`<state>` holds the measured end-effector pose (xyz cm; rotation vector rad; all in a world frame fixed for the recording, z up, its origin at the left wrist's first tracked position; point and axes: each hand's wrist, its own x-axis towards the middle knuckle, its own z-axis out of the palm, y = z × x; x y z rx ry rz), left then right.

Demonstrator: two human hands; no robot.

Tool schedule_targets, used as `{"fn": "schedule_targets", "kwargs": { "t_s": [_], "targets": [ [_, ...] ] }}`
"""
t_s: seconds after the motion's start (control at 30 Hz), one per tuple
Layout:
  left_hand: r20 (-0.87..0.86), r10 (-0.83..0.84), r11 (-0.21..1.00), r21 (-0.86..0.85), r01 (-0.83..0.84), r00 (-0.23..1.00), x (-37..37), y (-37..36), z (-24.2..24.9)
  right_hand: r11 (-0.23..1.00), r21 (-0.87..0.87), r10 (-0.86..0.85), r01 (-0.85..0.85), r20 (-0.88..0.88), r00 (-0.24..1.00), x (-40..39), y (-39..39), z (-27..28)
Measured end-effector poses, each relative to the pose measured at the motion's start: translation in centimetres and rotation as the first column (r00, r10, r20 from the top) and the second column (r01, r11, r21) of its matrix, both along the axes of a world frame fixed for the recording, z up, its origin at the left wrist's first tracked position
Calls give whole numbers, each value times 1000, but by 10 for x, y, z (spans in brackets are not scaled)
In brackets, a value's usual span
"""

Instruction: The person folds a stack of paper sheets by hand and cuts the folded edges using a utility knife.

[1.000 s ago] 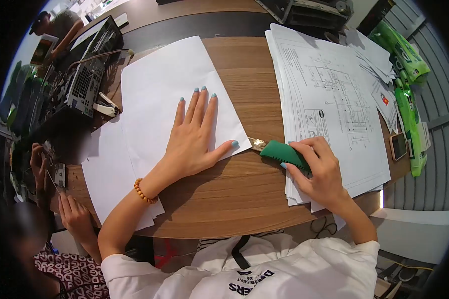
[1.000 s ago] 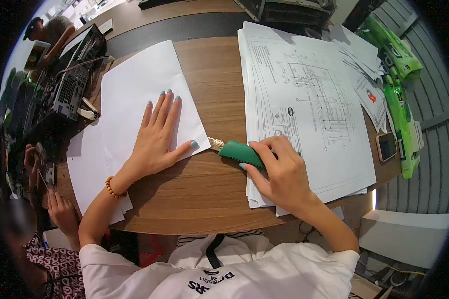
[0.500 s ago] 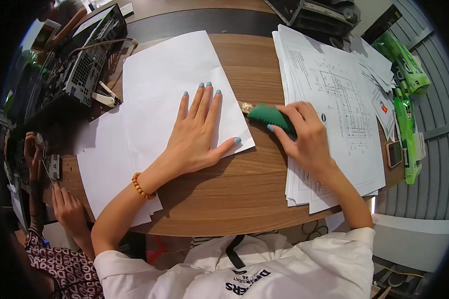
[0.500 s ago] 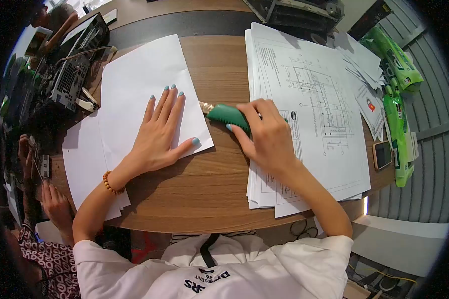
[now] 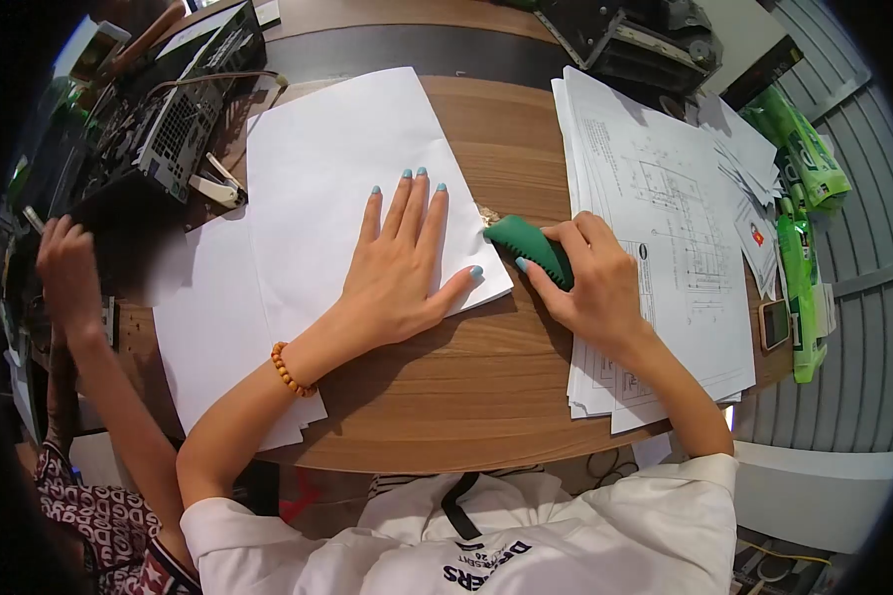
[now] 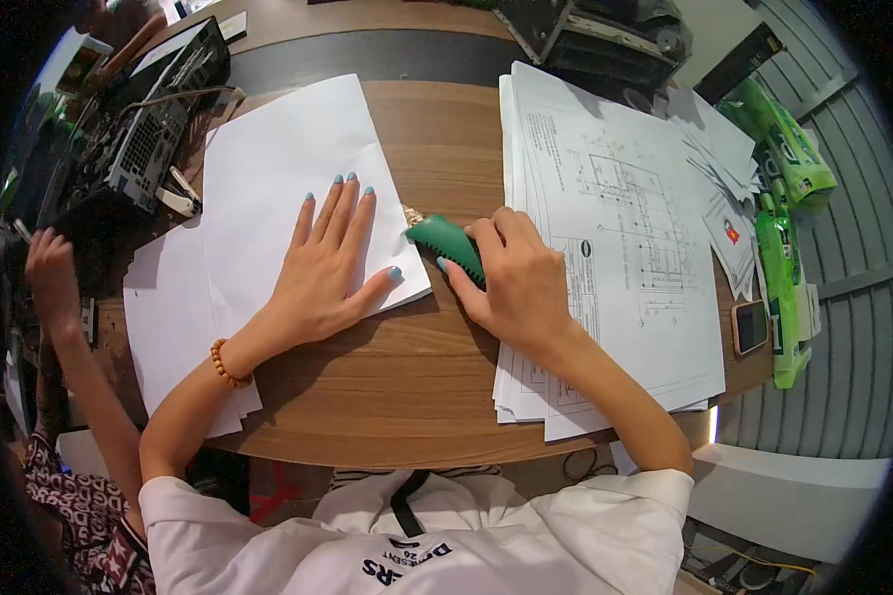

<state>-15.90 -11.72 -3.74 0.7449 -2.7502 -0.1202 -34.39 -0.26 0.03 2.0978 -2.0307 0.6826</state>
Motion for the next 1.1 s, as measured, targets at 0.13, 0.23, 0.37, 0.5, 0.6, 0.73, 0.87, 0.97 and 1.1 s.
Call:
{"fn": "schedule_targets", "kwargs": {
  "t_s": [0.13,0.23,0.37,0.5,0.6,0.73,0.87,0.97,1.1],
  "targets": [
    [-17,-19,999,25,19,1000,1,0,1,998,53,-35,35,2,999,3,3,0],
    [-19,-4,1000,-3,4,1000,1,0,1,1000,20,11,-11,18,1000,-2,-2,0],
    [-22,-9,1000,-8,9,1000,1,-1,0,998,26,58,-59,38,998,-14,-7,6],
    [-10,3,1000,2,-3,1000,1,1,2,995,4,102,-102,82,991,-23,-15,3],
    [-10,-2,1000,4,2,1000,0,0,2,994,16,104,-106,99,990,-29,-11,3],
    [-8,2,1000,1,-2,1000,1,1,1,990,-22,140,-138,87,986,-24,-15,-1],
    [-13,11,1000,-3,-11,1000,0,1,1,995,-2,100,-100,73,992,-19,-14,-3],
    [-20,5,1000,11,-5,1000,2,0,0,995,-9,97,-97,85,992,-25,-12,-1],
    [-26,7,1000,19,-7,1000,1,0,0,999,-19,41,-39,80,996,-39,-7,-2]
  ]
}}
